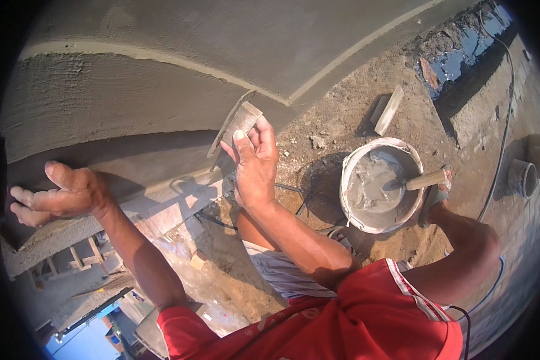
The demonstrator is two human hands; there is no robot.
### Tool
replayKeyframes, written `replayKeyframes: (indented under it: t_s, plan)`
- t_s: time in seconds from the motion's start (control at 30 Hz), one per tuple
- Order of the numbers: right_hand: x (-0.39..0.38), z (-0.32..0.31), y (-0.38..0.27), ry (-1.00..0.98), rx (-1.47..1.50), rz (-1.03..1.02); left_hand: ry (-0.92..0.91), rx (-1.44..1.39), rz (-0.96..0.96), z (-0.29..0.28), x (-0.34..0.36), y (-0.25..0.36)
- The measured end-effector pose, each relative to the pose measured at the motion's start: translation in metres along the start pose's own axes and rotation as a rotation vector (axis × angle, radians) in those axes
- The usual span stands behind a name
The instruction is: The person applies and smooths wet cement onto a wall using a trowel. The person repeatedly scoops cement from a bucket and spreads it evenly across the wall surface, focusing on edges and corners.
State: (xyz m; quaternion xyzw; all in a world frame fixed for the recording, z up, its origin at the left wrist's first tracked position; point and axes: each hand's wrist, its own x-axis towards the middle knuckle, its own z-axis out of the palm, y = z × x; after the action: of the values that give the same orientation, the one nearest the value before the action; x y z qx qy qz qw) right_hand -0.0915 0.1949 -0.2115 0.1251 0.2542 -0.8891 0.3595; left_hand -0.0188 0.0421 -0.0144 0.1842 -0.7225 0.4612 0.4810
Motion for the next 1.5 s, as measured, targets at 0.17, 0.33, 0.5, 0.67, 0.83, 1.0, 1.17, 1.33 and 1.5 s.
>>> replayKeyframes:
  t_s: [0.17, 0.33, 0.5, 0.67, 0.83, 1.0, 1.17, 1.33, 1.5]
  plan:
    - [-0.015, -0.009, -0.032, -0.204, 0.016, -0.08, 0.013, -0.018, -0.011, 0.0, -0.003, -0.002]
    - [0.05, -0.14, -0.006, 0.227, -0.058, 0.075, 0.014, 0.0, 0.012, -0.001, -0.001, -0.005]
    - [0.087, -0.195, 0.046, 0.45, 0.025, 0.186, 0.007, -0.014, -0.004, -0.001, -0.001, -0.001]
    - [0.108, -0.209, 0.065, 0.442, 0.027, 0.151, 0.005, -0.035, -0.007, -0.002, -0.002, 0.0]
    - [0.124, -0.223, 0.069, 0.428, 0.012, 0.161, 0.006, -0.019, 0.024, -0.001, -0.001, -0.003]
    - [0.134, -0.22, 0.066, 0.448, -0.008, 0.16, 0.0, -0.014, 0.022, -0.001, -0.001, -0.001]
    - [0.141, -0.221, 0.059, 0.442, -0.018, 0.117, -0.004, -0.027, 0.014, -0.003, -0.002, -0.002]
    - [0.153, -0.216, 0.055, 0.49, 0.003, 0.104, -0.002, -0.024, 0.013, -0.002, 0.001, -0.001]
    - [0.153, -0.182, 0.039, 0.486, -0.058, 0.047, -0.012, -0.017, 0.008, -0.002, 0.0, 0.003]
